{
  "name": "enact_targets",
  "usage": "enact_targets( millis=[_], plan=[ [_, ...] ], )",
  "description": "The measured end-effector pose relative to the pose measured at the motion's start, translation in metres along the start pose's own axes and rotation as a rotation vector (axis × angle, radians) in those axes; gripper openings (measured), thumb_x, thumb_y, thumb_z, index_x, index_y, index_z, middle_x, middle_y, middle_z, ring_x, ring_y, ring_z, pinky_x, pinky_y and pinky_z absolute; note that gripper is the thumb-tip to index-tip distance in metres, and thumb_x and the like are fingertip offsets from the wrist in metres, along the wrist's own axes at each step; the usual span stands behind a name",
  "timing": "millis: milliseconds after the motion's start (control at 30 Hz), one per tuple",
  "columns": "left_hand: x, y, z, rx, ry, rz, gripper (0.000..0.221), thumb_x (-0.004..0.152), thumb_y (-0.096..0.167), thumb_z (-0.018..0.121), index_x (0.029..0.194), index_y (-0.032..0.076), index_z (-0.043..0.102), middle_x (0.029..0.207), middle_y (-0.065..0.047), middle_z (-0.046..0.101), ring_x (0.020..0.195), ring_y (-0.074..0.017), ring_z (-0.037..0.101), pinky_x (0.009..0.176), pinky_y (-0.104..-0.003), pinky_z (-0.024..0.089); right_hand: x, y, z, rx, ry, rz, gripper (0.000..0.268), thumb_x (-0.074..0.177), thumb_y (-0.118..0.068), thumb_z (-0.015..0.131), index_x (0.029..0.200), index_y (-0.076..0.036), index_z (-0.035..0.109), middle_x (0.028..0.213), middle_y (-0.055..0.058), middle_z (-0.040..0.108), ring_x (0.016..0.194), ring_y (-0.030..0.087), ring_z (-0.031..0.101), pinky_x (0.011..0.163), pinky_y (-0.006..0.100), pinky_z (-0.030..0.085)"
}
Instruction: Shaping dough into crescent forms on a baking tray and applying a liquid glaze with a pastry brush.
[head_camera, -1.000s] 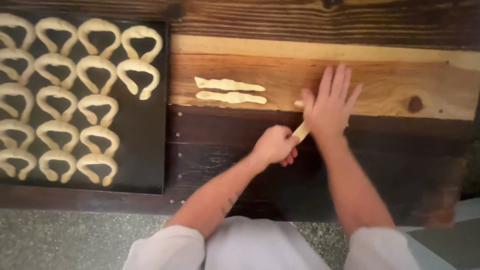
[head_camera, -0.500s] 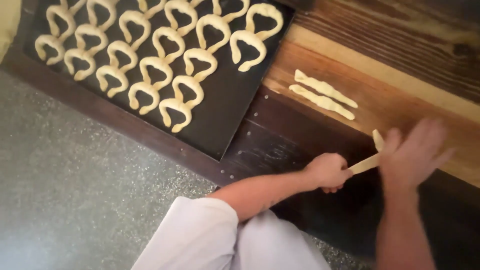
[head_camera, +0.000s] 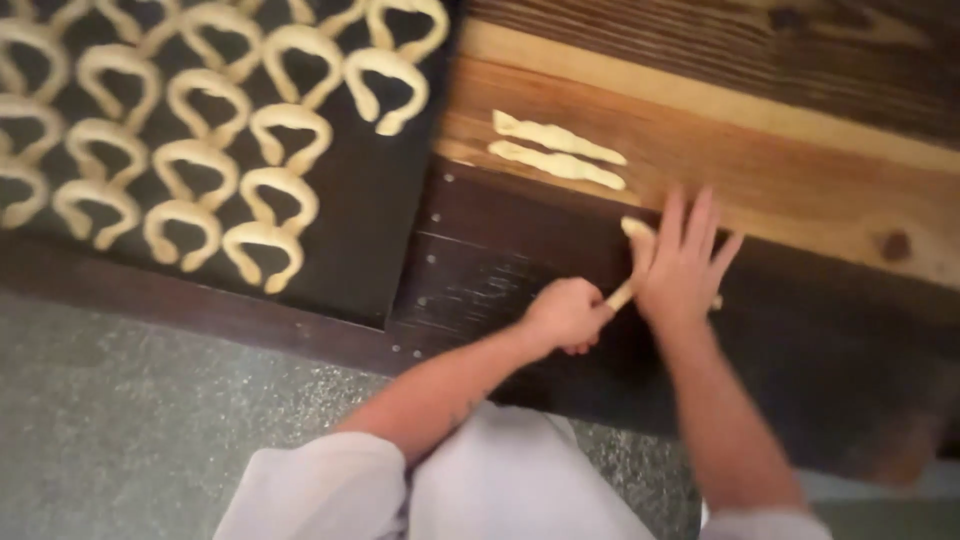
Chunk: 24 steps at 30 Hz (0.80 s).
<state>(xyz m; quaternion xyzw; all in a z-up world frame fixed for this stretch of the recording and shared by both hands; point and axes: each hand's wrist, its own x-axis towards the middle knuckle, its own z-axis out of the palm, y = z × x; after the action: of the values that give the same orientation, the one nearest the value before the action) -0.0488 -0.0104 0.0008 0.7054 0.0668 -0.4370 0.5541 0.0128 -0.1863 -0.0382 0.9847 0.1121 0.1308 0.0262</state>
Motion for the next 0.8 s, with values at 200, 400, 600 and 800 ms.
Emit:
enact_targets(
  millis=[200,400,600,800],
  plan=[
    [0.003,-0.002,0.004,-0.013,0.019,-0.033,0.029,0.093,0.02,0.055,0.09,0.0,0.075,0.061,-0.011,0.072,0.045,-0.0205,0.07,0.041,-0.029,0.059,0.004,-0.01,-0.004,-0.006,-0.066,0.207,0.071,0.108,-0.042,0.061,0.165,-0.009,0.034,0.166,0.024,0.026,0.155,0.038,0.029,0.115,0.074,0.023],
    [0.004,-0.007,0.01,-0.064,0.011,-0.002,0.032,0.096,0.02,0.054,0.093,-0.006,0.073,0.061,-0.014,0.07,0.043,-0.0224,0.069,0.035,-0.03,0.059,-0.011,-0.003,0.007,0.071,0.004,0.099,0.06,0.114,-0.044,0.045,0.158,-0.003,0.046,0.161,0.023,0.041,0.149,0.037,0.04,0.113,0.07,0.029],
    [-0.039,-0.036,-0.032,0.753,0.315,0.418,0.033,0.094,0.034,0.053,0.101,0.009,0.073,0.09,-0.014,0.073,0.09,-0.0349,0.073,0.074,-0.046,0.059,-0.121,-0.105,-0.029,-0.076,0.037,0.075,0.078,0.103,-0.058,0.043,0.154,0.0,0.047,0.161,0.027,0.041,0.15,0.042,0.039,0.115,0.071,0.026],
    [0.003,-0.076,-0.031,1.056,0.587,1.043,0.025,0.084,0.02,0.07,0.108,0.015,0.068,0.109,-0.006,0.06,0.113,-0.0277,0.06,0.088,-0.044,0.048,-0.168,-0.08,-0.054,0.18,-0.046,0.149,0.076,0.081,-0.026,0.073,0.151,-0.009,0.049,0.16,0.017,0.04,0.151,0.04,0.034,0.118,0.063,0.028]
  ],
)
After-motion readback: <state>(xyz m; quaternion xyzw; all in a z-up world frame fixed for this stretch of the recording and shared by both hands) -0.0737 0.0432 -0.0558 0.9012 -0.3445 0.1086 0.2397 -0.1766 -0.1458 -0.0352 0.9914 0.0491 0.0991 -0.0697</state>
